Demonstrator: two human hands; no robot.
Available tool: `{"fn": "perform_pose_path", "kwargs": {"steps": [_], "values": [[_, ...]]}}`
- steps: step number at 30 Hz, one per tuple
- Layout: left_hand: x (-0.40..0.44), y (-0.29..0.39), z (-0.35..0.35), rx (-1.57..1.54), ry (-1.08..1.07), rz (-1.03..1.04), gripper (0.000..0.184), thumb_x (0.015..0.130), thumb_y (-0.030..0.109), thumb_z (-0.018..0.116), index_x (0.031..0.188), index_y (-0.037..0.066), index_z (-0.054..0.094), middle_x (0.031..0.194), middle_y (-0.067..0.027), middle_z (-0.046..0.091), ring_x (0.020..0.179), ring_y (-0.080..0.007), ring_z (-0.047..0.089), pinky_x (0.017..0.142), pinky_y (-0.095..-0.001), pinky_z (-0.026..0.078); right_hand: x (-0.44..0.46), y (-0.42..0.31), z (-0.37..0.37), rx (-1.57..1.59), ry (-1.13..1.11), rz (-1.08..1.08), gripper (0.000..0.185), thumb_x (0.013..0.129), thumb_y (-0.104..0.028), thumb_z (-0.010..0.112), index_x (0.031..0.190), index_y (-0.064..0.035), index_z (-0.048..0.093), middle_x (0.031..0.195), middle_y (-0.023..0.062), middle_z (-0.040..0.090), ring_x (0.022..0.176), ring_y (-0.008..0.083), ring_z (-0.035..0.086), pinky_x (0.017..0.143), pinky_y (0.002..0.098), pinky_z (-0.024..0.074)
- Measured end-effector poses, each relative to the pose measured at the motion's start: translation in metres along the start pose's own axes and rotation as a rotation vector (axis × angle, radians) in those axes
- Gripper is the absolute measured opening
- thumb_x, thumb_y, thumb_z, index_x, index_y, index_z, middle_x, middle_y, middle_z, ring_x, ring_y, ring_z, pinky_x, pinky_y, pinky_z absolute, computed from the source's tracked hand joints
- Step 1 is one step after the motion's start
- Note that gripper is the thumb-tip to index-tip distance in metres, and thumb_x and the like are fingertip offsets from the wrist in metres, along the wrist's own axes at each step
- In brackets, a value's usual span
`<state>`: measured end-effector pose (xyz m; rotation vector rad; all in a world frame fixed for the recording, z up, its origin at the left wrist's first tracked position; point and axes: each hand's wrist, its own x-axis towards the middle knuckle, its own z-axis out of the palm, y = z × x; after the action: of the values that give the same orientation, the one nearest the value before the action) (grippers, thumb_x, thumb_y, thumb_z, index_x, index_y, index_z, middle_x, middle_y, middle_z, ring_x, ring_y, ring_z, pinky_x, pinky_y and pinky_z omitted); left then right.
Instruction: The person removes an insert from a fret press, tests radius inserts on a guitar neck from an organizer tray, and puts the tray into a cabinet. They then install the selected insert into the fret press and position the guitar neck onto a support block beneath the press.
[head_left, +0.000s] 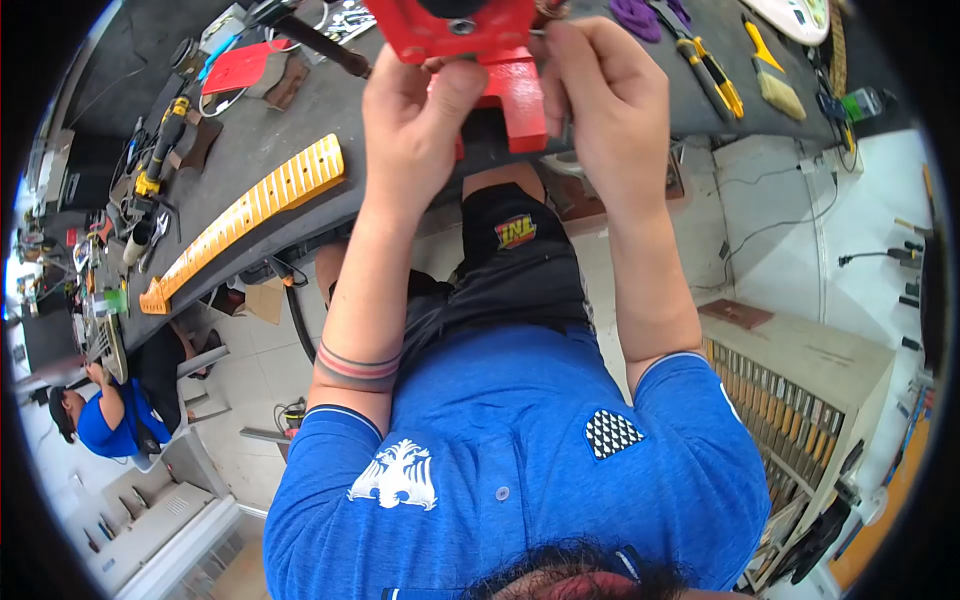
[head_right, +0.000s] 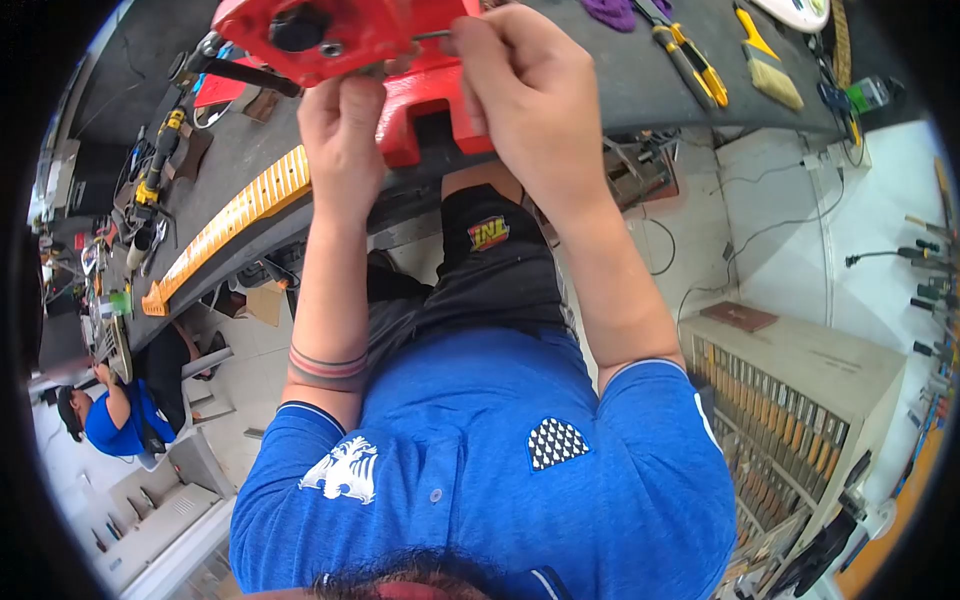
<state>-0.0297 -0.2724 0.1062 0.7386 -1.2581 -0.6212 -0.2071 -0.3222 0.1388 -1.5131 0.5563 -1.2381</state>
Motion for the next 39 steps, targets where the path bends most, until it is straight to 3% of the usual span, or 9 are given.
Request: {"fn": "perform_pose_path", "kwargs": {"steps": [2, 6, 9, 10, 19, 25, 29, 36, 39], "values": [[0.002, -0.001, 0.003, -0.006, 0.002, 0.088, 0.047, 0.104, 0.022, 0.078, 0.140, -0.001, 0.058, 0.125, -0.0105, 0.075, 0.112, -0.0211, 0.073, 0.100, -0.0369, 0.057, 0.001, -0.015, 0.003, 0.092, 0.019, 0.095, 0.025, 0.116, -0.021, 0.057, 0.105, -0.0005, 0.068, 0.069, -0.0021, 0.059, 0.056, 0.0045, 0.050, 0.051, 0.0228, 0.0351], [-0.001, -0.007, -0.007, 0.129, -0.048, 0.110, 0.061, 0.111, 0.037, 0.066, 0.155, -0.003, 0.051, 0.146, -0.0172, 0.064, 0.133, -0.0258, 0.064, 0.112, -0.0435, 0.051, 0.000, -0.025, 0.012, 0.110, 0.077, 0.138, 0.029, 0.115, -0.021, 0.061, 0.095, -0.0007, 0.069, 0.059, -0.0037, 0.054, 0.046, 0.0033, 0.044, 0.045, 0.0231, 0.0320], [-0.002, 0.005, -0.011, 0.057, -0.075, -0.124, 0.055, 0.110, 0.037, 0.069, 0.146, -0.002, 0.054, 0.120, -0.0065, 0.065, 0.091, -0.0077, 0.059, 0.077, -0.0253, 0.048, -0.002, -0.029, 0.013, 0.075, 0.088, 0.129, 0.030, 0.114, -0.021, 0.061, 0.094, -0.0008, 0.069, 0.058, -0.0044, 0.053, 0.046, 0.0030, 0.043, 0.044, 0.0232, 0.0311], [-0.004, 0.005, -0.010, 0.159, -0.059, -0.145, 0.064, 0.109, 0.054, 0.064, 0.143, 0.000, 0.059, 0.106, 0.0002, 0.062, 0.076, -0.0039, 0.045, 0.066, -0.0240, 0.036, -0.002, -0.030, 0.014, 0.064, 0.092, 0.118, 0.030, 0.114, -0.021, 0.061, 0.093, -0.0008, 0.070, 0.058, -0.0047, 0.053, 0.046, 0.0028, 0.042, 0.044, 0.0233, 0.0307], [-0.005, -0.004, 0.000, -0.028, -0.044, 0.002, 0.057, 0.111, 0.033, 0.068, 0.156, 0.006, 0.047, 0.121, -0.0014, 0.058, 0.091, -0.0096, 0.052, 0.076, -0.0272, 0.044, 0.001, -0.035, 0.017, 0.042, 0.100, 0.227, 0.031, 0.114, -0.020, 0.059, 0.095, 0.0007, 0.071, 0.058, -0.0044, 0.053, 0.046, 0.0034, 0.042, 0.043, 0.0239, 0.0305], [-0.002, -0.003, -0.005, -0.062, -0.102, -0.029, 0.061, 0.109, 0.034, 0.070, 0.158, 0.007, 0.045, 0.133, -0.0044, 0.059, 0.104, -0.0111, 0.056, 0.084, -0.0288, 0.048, 0.012, -0.068, 0.017, -0.195, 0.058, 0.420, 0.030, 0.114, -0.020, 0.056, 0.101, 0.0029, 0.071, 0.057, -0.0017, 0.053, 0.041, 0.0072, 0.042, 0.040, 0.0264, 0.0327], [0.000, -0.002, -0.002, -0.029, -0.100, 0.048, 0.064, 0.109, 0.036, 0.071, 0.159, 0.007, 0.044, 0.145, -0.0072, 0.058, 0.119, -0.0155, 0.059, 0.095, -0.0336, 0.050, 0.018, -0.058, -0.001, 0.048, -0.072, 0.504, 0.030, 0.113, -0.020, 0.055, 0.103, 0.0032, 0.070, 0.055, -0.0007, 0.053, 0.038, 0.0076, 0.041, 0.038, 0.0254, 0.0334], [0.002, -0.006, -0.009, -0.010, -0.133, 0.027, 0.064, 0.108, 0.036, 0.071, 0.158, 0.006, 0.045, 0.148, -0.0077, 0.057, 0.128, -0.0181, 0.058, 0.106, -0.0378, 0.049, 0.021, -0.072, 0.006, -0.300, -0.184, 0.353, 0.027, 0.112, -0.017, 0.054, 0.109, 0.0043, 0.070, 0.061, -0.0031, 0.055, 0.048, 0.0052, 0.044, 0.047, 0.0237, 0.0345], [0.001, -0.004, -0.008, -0.091, -0.134, -0.032, 0.063, 0.109, 0.036, 0.071, 0.158, 0.005, 0.046, 0.148, -0.0082, 0.058, 0.129, -0.0186, 0.058, 0.107, -0.0383, 0.049, 0.017, -0.069, 0.010, -0.144, -0.189, 0.322, 0.027, 0.115, -0.017, 0.053, 0.117, 0.0040, 0.069, 0.068, -0.0058, 0.054, 0.055, 0.0032, 0.043, 0.051, 0.0236, 0.0340]]}}
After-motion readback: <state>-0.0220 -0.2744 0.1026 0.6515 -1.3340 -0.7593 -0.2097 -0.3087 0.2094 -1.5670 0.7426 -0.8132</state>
